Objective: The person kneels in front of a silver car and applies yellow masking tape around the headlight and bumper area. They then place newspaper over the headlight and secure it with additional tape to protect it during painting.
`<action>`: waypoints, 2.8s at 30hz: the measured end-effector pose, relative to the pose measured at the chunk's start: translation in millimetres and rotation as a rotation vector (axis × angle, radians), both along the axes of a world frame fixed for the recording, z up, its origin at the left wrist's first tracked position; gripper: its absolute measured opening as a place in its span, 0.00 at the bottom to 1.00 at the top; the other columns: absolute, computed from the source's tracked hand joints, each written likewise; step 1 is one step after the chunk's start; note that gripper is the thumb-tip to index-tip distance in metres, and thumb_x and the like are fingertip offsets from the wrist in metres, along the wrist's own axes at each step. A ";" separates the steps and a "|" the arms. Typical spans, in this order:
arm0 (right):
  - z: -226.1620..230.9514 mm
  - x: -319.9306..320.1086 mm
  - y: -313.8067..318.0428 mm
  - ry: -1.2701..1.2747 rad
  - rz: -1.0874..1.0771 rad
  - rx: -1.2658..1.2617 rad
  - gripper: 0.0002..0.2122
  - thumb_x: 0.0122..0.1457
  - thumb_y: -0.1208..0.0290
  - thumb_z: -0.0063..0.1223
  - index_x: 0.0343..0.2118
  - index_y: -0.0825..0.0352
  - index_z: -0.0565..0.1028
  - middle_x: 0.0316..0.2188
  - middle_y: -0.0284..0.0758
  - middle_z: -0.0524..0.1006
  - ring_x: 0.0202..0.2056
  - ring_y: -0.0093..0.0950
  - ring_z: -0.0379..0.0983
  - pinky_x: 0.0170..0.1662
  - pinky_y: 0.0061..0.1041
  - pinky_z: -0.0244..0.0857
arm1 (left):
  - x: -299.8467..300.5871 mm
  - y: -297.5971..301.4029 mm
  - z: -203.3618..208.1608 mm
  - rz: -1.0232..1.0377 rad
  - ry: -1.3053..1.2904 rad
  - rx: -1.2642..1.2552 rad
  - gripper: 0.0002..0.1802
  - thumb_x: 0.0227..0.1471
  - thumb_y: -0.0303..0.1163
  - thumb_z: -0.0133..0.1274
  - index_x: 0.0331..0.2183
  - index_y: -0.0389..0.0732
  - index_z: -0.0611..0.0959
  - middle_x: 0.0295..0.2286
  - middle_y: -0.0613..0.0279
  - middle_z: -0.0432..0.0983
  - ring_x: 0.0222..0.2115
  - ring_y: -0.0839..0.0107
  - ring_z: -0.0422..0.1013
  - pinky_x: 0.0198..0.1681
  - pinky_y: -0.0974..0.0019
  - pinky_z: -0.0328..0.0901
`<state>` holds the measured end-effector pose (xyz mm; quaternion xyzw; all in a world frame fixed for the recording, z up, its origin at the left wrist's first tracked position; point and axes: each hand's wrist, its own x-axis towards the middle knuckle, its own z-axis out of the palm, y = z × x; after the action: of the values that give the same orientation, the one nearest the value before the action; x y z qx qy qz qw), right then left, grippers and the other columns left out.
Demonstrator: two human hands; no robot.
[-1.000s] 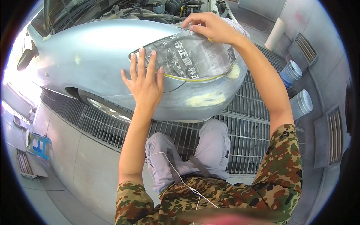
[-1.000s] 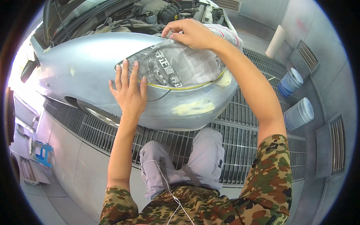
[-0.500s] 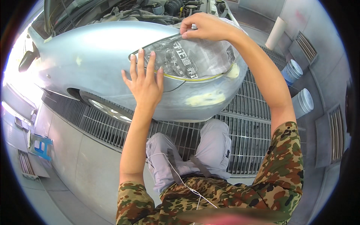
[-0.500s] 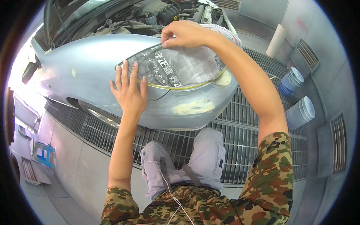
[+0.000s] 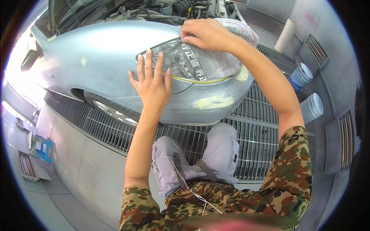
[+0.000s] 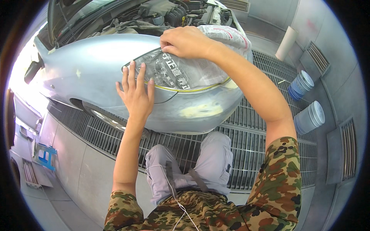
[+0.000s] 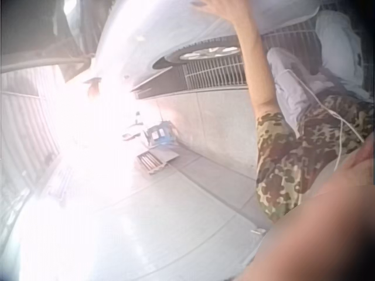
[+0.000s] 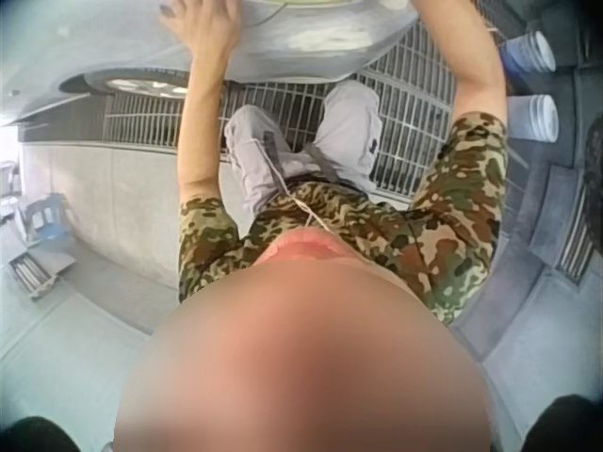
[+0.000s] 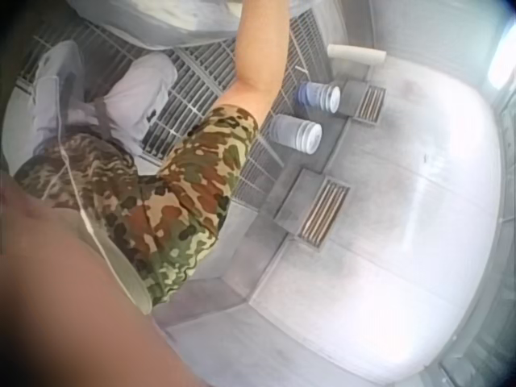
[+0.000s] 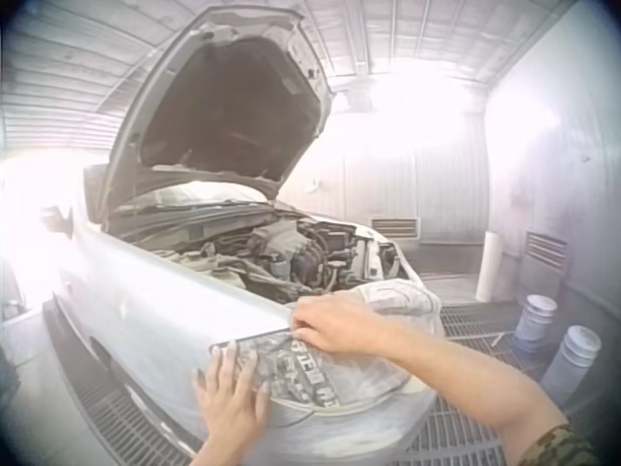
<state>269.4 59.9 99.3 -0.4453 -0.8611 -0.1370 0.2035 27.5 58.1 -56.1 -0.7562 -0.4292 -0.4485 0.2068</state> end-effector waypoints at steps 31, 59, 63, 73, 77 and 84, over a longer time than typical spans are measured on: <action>5.9 -39.1 7.1 -0.102 -0.057 0.010 0.11 0.63 0.60 0.59 0.34 0.62 0.80 0.37 0.36 0.81 0.41 0.42 0.80 0.43 0.43 0.72 | -3.9 6.4 -4.1 -0.029 -0.005 0.012 0.37 0.61 0.54 0.59 0.68 0.59 0.72 0.72 0.70 0.58 0.72 0.55 0.50 0.66 0.21 0.38; 13.5 19.5 2.2 0.102 -0.109 -0.109 0.14 0.55 0.53 0.64 0.37 0.58 0.86 0.35 0.35 0.83 0.42 0.38 0.81 0.46 0.38 0.73 | -4.1 14.4 27.1 -0.316 0.251 -0.048 0.38 0.58 0.33 0.57 0.68 0.45 0.69 0.71 0.57 0.57 0.73 0.55 0.52 0.73 0.35 0.44; 0.2 32.7 8.7 0.102 0.011 0.001 0.13 0.60 0.54 0.62 0.37 0.59 0.85 0.36 0.34 0.81 0.43 0.36 0.79 0.48 0.38 0.72 | 0.5 12.7 25.7 -0.272 0.251 -0.030 0.36 0.59 0.41 0.57 0.67 0.51 0.71 0.71 0.57 0.57 0.72 0.56 0.53 0.71 0.32 0.46; 6.9 26.7 -1.6 -0.032 -0.105 0.052 0.12 0.62 0.55 0.62 0.35 0.59 0.84 0.37 0.31 0.80 0.43 0.37 0.80 0.46 0.39 0.72 | 1.3 12.0 22.8 -0.254 0.243 0.044 0.37 0.59 0.49 0.61 0.68 0.60 0.72 0.71 0.57 0.57 0.72 0.55 0.52 0.70 0.29 0.46; 6.5 34.3 -7.4 0.038 0.028 0.072 0.11 0.62 0.60 0.61 0.36 0.63 0.83 0.38 0.33 0.80 0.43 0.38 0.79 0.46 0.38 0.71 | -1.3 13.8 21.4 -0.272 0.244 0.031 0.39 0.57 0.48 0.64 0.68 0.59 0.72 0.71 0.56 0.56 0.72 0.54 0.51 0.71 0.29 0.44; 20.8 40.8 -0.6 0.005 0.028 -0.091 0.12 0.64 0.61 0.61 0.35 0.66 0.82 0.36 0.38 0.80 0.40 0.40 0.78 0.45 0.37 0.70 | -4.9 12.0 23.4 -0.276 0.281 0.020 0.40 0.55 0.48 0.65 0.67 0.56 0.72 0.72 0.56 0.55 0.73 0.57 0.51 0.71 0.29 0.41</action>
<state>310.2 59.4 120.1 -0.4422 -0.8721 -0.0938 0.1872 22.6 70.2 -32.6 -0.8610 -0.2838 -0.3667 0.2088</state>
